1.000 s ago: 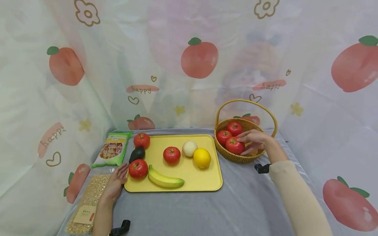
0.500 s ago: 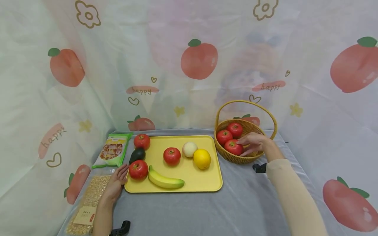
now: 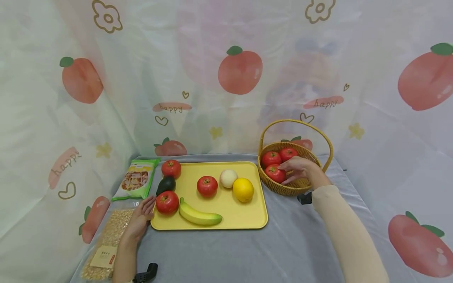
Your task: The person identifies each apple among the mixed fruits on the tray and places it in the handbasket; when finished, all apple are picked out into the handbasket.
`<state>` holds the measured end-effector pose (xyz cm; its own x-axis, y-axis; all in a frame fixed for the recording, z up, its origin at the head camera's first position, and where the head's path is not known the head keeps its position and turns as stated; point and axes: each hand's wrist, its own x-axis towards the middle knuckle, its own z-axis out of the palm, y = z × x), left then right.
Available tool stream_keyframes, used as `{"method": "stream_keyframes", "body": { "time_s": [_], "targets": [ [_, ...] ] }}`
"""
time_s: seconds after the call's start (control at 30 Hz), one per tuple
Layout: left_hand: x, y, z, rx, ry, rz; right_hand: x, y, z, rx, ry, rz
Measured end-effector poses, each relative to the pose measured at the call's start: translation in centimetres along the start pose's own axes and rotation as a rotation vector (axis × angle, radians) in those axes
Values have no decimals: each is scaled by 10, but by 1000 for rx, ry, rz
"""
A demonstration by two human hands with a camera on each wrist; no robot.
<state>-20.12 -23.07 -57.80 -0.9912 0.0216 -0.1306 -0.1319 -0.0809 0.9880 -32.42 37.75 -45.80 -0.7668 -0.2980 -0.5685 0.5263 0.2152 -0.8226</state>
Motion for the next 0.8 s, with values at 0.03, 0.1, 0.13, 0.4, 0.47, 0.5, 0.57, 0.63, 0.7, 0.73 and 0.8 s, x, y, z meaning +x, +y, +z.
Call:
{"method": "stream_keyframes", "body": {
  "time_s": [0.03, 0.1, 0.13, 0.4, 0.47, 0.5, 0.57, 0.63, 0.7, 0.73, 0.8],
  "targets": [
    [0, 0, 0, -1, -2, 2, 0, 0, 0, -1, -1, 2],
    [-1, 1, 1, -1, -6, -2, 1, 2, -1, -12, -6, 2],
    [0, 1, 2, -4, -6, -5, 2, 2, -1, -6, -4, 5],
    [-2, 3, 1, -6, -7, -3, 7, 1, 9, -57, 12, 11],
    [-2, 3, 1, -4, -4, -10, 6, 0, 12, -73, 33, 9],
    [-2, 3, 1, -4, -4, -11, 5, -1, 14, -69, 52, 12],
    [-2, 2, 2, -2, -3, -10, 10, 3, 11, -61, 91, 12],
    [-1, 2, 2, -4, 3, -13, 20, 9, 2, -51, 110, 4],
    [0, 1, 2, -5, 4, -14, 30, 15, -8, -52, 124, -4],
    [0, 1, 1, -5, 3, -14, 31, 16, -10, -67, 121, -12],
    [1, 0, 1, -8, 5, -18, 27, 15, -8, -95, 123, -26]
  ]
}}
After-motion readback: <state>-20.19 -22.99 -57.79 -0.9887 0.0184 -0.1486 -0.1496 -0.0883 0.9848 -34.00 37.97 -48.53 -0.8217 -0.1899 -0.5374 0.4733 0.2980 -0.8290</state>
